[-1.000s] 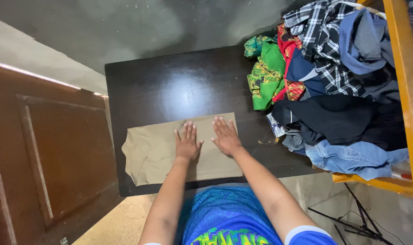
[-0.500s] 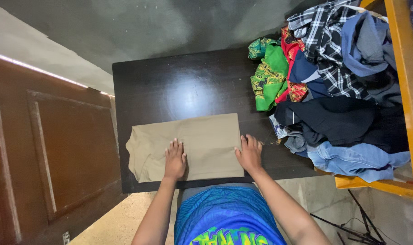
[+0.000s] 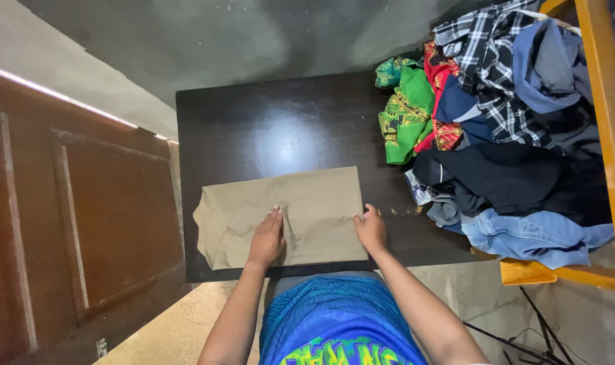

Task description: The person unfolds a beige shirt on a dark table, smooths it out, and folds it into a compact rectangle. The shirt is then placed on the table next to a pile of other clothes.

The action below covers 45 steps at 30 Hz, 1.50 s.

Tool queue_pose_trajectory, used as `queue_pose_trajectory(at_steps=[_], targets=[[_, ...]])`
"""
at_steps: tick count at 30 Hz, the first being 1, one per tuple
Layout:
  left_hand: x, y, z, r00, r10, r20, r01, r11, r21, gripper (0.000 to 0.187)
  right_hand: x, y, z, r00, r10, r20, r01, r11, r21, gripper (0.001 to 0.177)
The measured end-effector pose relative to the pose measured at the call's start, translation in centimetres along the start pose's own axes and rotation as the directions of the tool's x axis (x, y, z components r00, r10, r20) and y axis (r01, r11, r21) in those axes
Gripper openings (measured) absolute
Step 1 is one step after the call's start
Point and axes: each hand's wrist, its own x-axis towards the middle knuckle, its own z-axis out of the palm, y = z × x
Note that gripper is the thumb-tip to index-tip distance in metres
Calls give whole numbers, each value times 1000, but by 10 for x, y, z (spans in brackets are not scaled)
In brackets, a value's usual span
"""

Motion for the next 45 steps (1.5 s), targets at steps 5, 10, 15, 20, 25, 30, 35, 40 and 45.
queue_pose_trajectory(at_steps=[5,10,15,20,25,30,35,40,45], targets=[[7,-8,1,997,-1,-77,-11,988,-156,76,7,16,12,997,82,4,-82,995,64,41],[5,-19,9,996,89,3,-89,994,62,64,-1,4,3,998,63,13,-64,995,73,41],[5,-28,24,992,123,5,-123,984,125,65,-26,-42,-18,985,-173,-6,166,954,-250,61],[-18,-27,24,995,-18,103,-1,984,180,77,-56,-80,-4,866,-471,167,498,784,-372,80],[-32,-35,26,976,-121,181,84,976,202,78,-60,-77,17,811,-519,269,585,708,-396,79],[-31,-44,29,956,-143,257,77,965,251,80,-59,-69,22,812,-505,291,583,700,-412,79],[-25,-45,28,948,-156,276,83,963,257,79,-53,-66,19,811,-504,297,585,704,-402,78],[-27,-45,28,936,-178,303,94,957,274,81,-53,-65,16,825,-461,328,562,736,-379,79],[-25,-48,30,937,-168,306,84,959,270,81,-52,-65,16,816,-485,314,576,724,-379,79]])
